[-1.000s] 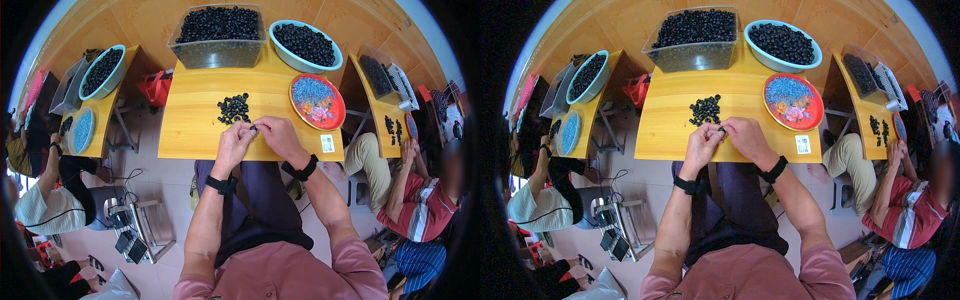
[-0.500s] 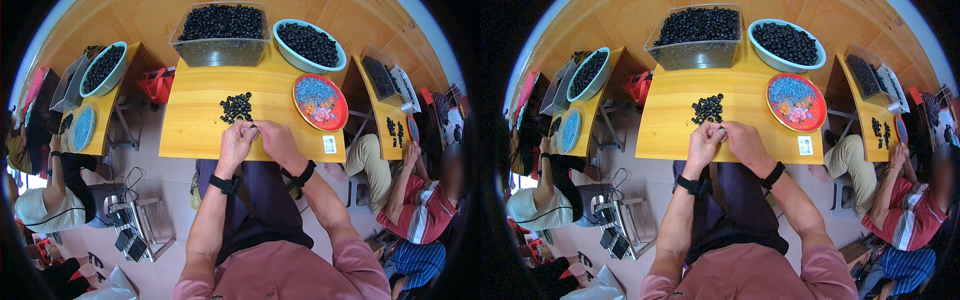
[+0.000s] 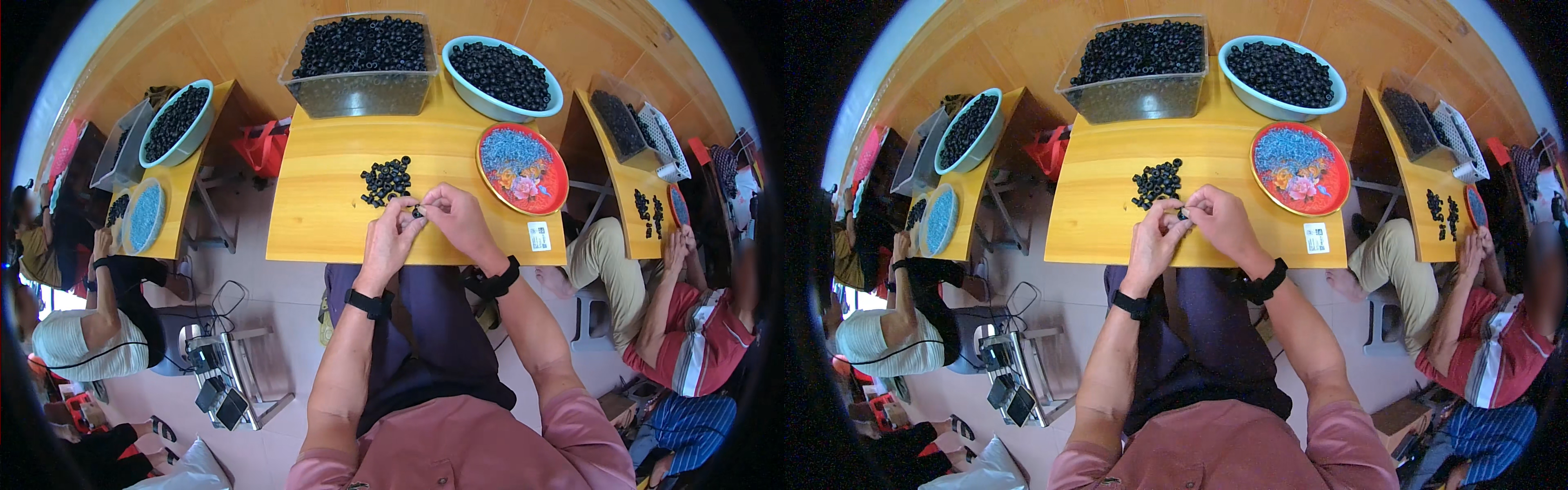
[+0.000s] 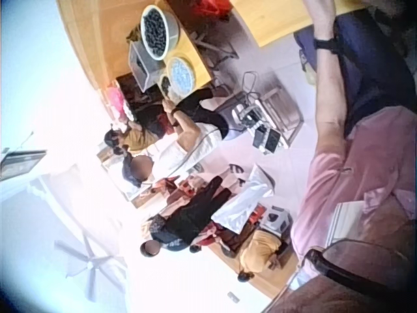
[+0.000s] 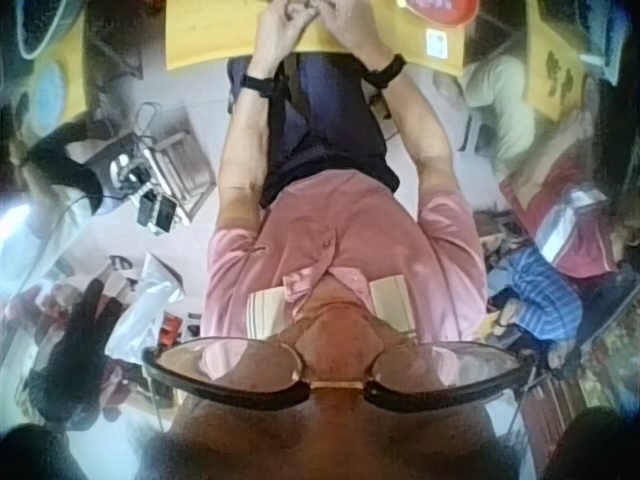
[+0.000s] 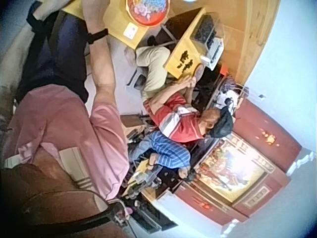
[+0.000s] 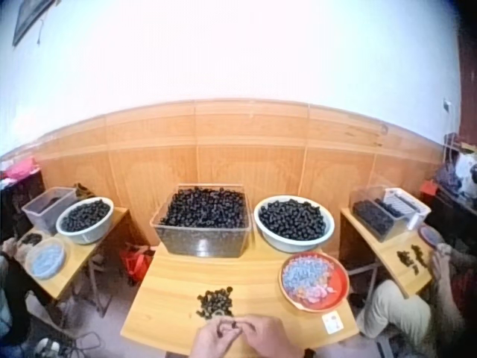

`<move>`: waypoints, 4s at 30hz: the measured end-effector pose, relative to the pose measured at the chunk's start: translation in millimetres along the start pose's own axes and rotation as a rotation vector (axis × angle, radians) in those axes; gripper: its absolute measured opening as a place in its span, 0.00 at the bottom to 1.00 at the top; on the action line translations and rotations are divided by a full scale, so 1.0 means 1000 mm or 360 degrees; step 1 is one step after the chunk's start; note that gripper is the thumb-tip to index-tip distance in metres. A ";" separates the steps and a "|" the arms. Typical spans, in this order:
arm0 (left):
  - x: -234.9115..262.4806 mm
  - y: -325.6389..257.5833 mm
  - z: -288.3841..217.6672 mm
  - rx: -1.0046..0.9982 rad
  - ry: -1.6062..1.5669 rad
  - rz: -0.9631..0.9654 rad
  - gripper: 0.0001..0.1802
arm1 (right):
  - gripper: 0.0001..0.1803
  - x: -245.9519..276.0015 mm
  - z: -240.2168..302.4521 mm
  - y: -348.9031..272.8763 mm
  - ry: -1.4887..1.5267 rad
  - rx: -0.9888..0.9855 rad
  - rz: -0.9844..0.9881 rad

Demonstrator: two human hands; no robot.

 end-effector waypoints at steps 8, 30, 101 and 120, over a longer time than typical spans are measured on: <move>-0.006 -0.001 0.006 -0.0159 -0.0038 -0.0078 0.15 | 0.05 0.005 -0.017 -0.003 0.0512 -0.0100 0.0183; -0.005 -0.003 -0.004 -0.0135 0.0116 -0.0063 0.15 | 0.04 -0.002 -0.024 -0.011 0.0575 -0.0025 0.0047; 0.000 0.009 0.022 0.0065 -0.0243 0.0116 0.11 | 0.04 0.011 -0.031 -0.013 0.0717 -0.0055 0.0158; 0.002 0.009 0.014 0.0065 -0.0430 0.0197 0.07 | 0.04 0.014 -0.030 -0.010 0.0675 -0.0058 0.0214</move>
Point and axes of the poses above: each hand's wrist, its own y-axis towards the middle knuckle, its own x-axis out of the back of the hand, z = x × y, the point moved 1 cm from there along y, towards the middle knuckle, and after that the axes turned 6 degrees about y, right-handed, at the moved point
